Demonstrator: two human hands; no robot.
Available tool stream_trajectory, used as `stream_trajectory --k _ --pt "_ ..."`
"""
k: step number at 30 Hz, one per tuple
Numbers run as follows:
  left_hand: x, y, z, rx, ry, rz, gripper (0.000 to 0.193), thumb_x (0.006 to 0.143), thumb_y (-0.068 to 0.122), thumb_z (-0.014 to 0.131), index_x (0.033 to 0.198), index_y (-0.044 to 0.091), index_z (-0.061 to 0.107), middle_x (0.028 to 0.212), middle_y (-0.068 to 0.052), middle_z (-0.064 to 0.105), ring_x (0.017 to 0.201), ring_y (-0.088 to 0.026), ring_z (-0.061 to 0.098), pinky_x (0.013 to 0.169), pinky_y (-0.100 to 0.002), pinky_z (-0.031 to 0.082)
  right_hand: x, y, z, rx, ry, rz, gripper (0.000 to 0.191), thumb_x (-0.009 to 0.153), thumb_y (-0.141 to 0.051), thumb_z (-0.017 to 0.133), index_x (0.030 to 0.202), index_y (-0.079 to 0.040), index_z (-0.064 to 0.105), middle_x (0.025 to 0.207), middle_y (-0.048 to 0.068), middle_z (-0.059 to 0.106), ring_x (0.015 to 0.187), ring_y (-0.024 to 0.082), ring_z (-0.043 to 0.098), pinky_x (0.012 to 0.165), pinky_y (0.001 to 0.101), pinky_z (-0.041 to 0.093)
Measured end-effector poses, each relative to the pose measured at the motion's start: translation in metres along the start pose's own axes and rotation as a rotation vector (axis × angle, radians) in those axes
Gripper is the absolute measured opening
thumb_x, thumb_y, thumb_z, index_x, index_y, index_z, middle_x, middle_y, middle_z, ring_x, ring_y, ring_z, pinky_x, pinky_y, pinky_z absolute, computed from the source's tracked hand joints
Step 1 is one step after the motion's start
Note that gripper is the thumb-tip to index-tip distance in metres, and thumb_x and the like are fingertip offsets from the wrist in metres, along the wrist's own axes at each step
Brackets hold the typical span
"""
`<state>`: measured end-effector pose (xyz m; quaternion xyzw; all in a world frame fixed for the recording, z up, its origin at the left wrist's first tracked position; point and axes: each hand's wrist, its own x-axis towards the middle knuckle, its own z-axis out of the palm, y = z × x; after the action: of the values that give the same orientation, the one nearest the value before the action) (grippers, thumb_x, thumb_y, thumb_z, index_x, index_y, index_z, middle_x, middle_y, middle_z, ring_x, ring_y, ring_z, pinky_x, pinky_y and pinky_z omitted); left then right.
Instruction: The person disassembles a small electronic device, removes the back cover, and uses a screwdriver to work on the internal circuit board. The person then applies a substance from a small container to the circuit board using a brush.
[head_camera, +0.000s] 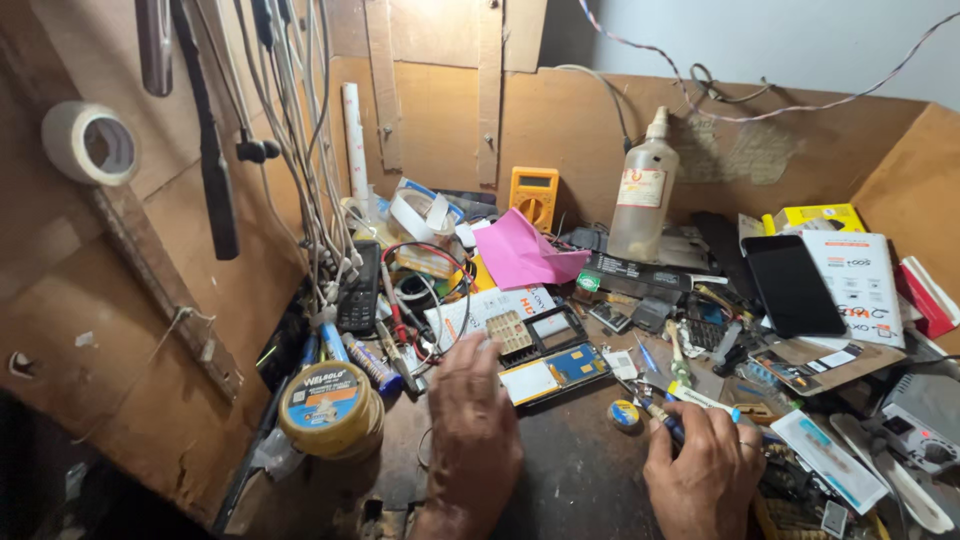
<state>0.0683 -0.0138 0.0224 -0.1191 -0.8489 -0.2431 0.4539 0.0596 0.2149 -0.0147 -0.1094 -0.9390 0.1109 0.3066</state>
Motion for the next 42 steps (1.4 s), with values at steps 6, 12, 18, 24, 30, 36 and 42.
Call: stream_trajectory --k 6,12,18,24,30,36,42 --pt "-0.001 0.011 0.020 -0.252 -0.210 0.052 0.047 0.091 -0.001 0.060 0.136 -0.005 0.052 0.129 -0.022 0.063 0.129 -0.038 0.055 0.110 -0.048 0.040 -0.003 0.007 0.006 0.109 0.131 -0.047 0.019 0.087 -0.024 0.076 0.101 -0.012 0.073 0.103 0.008 0.070 0.108 0.031 0.062 0.103 0.0462 0.043" --pt "0.003 0.008 0.041 -0.127 -0.276 0.014 0.051 0.085 0.003 0.064 0.132 -0.010 0.052 0.122 -0.025 0.062 0.121 -0.038 0.056 0.104 -0.050 0.039 -0.009 -0.001 -0.006 0.364 0.131 0.016 0.022 0.090 -0.024 0.073 0.107 -0.009 0.070 0.096 0.012 0.071 0.096 0.030 0.066 0.087 0.0444 0.052" --pt "-0.003 0.008 0.043 -0.113 -0.264 -0.035 0.055 0.084 0.011 0.072 0.131 -0.011 0.053 0.120 -0.024 0.063 0.118 -0.038 0.056 0.102 -0.050 0.039 -0.015 -0.020 -0.023 0.449 -0.002 -0.083 0.025 0.086 -0.025 0.073 0.109 -0.015 0.078 0.096 0.010 0.077 0.090 0.028 0.072 0.081 0.0398 0.056" --pt "-0.001 0.009 0.040 -0.105 -0.254 -0.031 0.059 0.082 0.009 0.072 0.133 -0.012 0.051 0.120 -0.025 0.062 0.117 -0.038 0.057 0.102 -0.050 0.039 -0.012 -0.028 -0.023 0.497 -0.052 -0.135 0.022 0.086 -0.021 0.073 0.105 -0.011 0.078 0.102 0.011 0.078 0.097 0.028 0.073 0.085 0.0398 0.056" --pt "0.000 0.009 0.038 -0.147 -0.252 -0.057 0.061 0.079 0.005 0.074 0.132 -0.012 0.051 0.114 -0.025 0.061 0.112 -0.038 0.058 0.100 -0.050 0.040 -0.013 -0.034 -0.020 0.514 -0.058 -0.112 0.023 0.086 -0.022 0.074 0.106 -0.011 0.078 0.101 0.012 0.077 0.097 0.028 0.073 0.083 0.0393 0.057" --pt "-0.001 0.009 0.037 -0.139 -0.248 -0.072 0.061 0.078 0.002 0.074 0.134 -0.010 0.051 0.114 -0.023 0.060 0.112 -0.038 0.057 0.101 -0.050 0.040 -0.016 -0.038 -0.020 0.477 -0.047 -0.156 0.023 0.084 -0.019 0.074 0.106 -0.011 0.078 0.099 0.012 0.077 0.093 0.029 0.072 0.082 0.0396 0.056" --pt "-0.001 0.011 0.037 -0.173 -0.228 -0.069 0.064 0.075 0.003 0.077 0.132 -0.011 0.051 0.114 -0.025 0.060 0.111 -0.039 0.056 0.100 -0.051 0.039 -0.016 -0.032 -0.019 0.498 -0.061 -0.196 0.022 0.084 -0.016 0.074 0.104 -0.009 0.078 0.099 0.012 0.078 0.093 0.029 0.073 0.083 0.0388 0.056"
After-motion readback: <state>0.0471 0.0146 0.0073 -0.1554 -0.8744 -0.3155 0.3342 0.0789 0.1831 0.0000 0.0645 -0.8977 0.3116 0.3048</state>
